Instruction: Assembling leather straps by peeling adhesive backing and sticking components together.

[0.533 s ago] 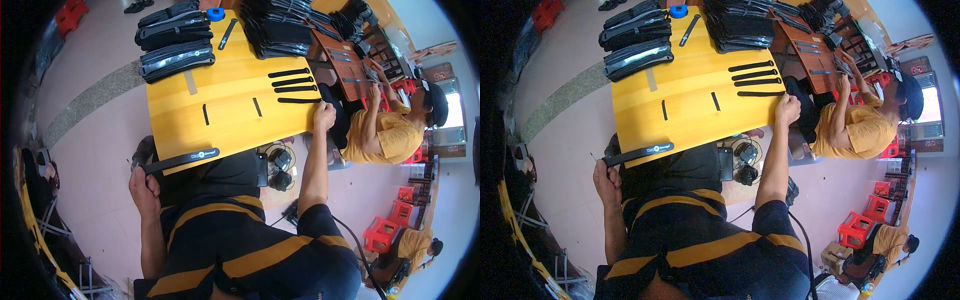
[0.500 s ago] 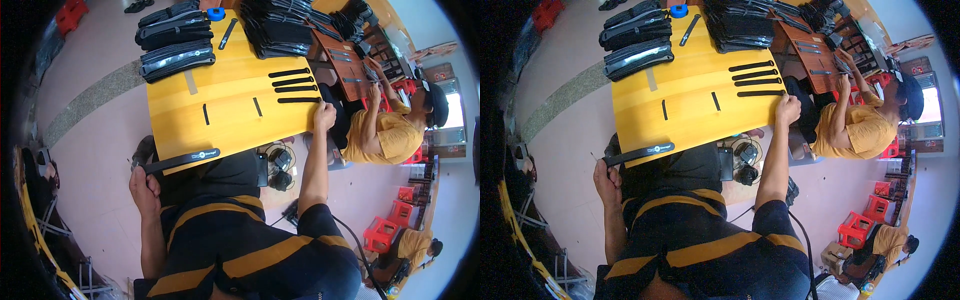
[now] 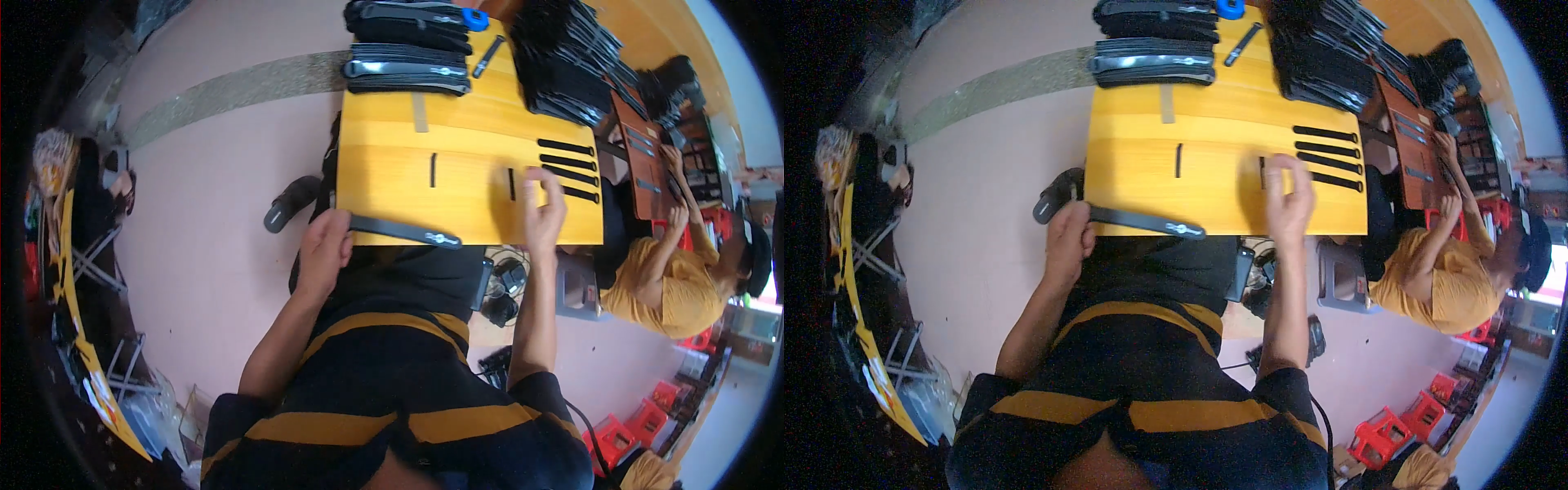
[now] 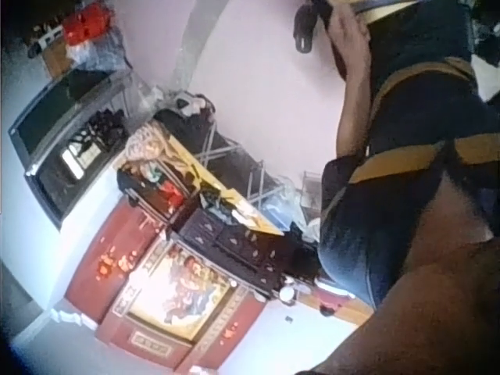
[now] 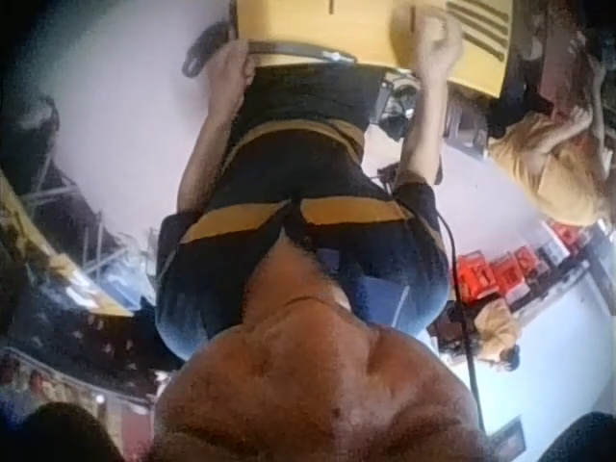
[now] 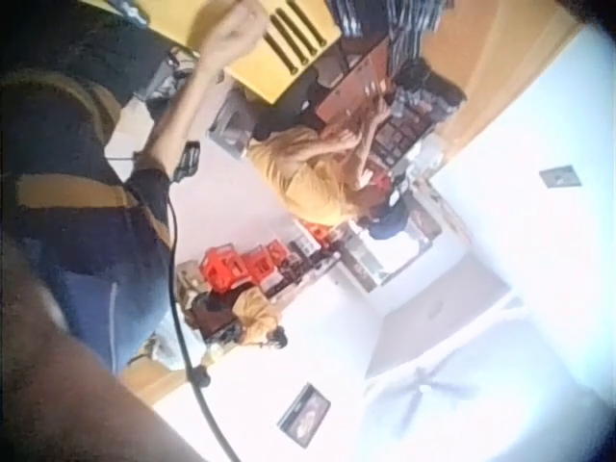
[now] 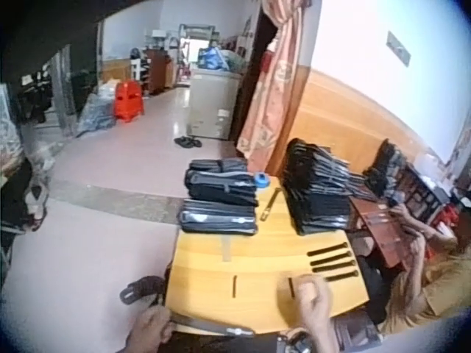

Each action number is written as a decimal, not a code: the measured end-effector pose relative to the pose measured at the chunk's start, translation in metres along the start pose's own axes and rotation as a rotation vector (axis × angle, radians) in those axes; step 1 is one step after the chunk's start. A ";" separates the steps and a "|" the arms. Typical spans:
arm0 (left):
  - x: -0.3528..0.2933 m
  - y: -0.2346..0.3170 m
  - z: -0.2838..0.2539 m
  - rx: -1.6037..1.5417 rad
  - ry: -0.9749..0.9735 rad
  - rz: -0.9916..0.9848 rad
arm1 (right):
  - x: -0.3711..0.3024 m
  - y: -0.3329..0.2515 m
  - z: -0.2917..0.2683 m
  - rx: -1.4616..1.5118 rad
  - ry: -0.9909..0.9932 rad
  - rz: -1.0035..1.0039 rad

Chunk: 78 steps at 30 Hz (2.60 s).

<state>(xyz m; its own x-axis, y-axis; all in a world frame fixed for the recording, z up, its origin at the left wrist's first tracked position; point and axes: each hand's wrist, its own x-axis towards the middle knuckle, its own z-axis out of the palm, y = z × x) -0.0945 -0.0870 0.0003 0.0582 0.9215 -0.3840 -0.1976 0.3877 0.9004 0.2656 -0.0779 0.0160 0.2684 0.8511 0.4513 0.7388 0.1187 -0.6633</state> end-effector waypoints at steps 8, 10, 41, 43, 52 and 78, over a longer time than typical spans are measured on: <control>0.010 -0.004 -0.002 0.108 -0.099 0.098 | -0.037 -0.126 0.090 0.248 -0.653 -0.205; 0.010 -0.007 -0.010 0.122 -0.096 0.125 | -0.044 -0.128 0.101 0.300 -0.697 -0.099; -0.024 -0.009 -0.048 1.034 0.038 0.585 | -0.049 -0.128 0.138 0.220 -0.563 -0.240; -0.023 -0.008 -0.047 1.074 0.041 0.611 | -0.047 -0.128 0.137 0.203 -0.577 -0.233; -0.018 -0.011 -0.042 1.084 0.085 0.609 | -0.047 -0.128 0.138 0.209 -0.577 -0.234; -0.015 -0.005 -0.041 1.086 0.031 0.461 | -0.047 -0.128 0.139 0.207 -0.566 -0.236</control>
<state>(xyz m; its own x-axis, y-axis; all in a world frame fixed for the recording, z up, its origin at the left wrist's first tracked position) -0.1346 -0.1034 -0.0071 0.1728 0.9844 0.0315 0.7436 -0.1514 0.6513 0.0728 -0.0619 -0.0034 -0.2957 0.9214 0.2521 0.5883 0.3836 -0.7119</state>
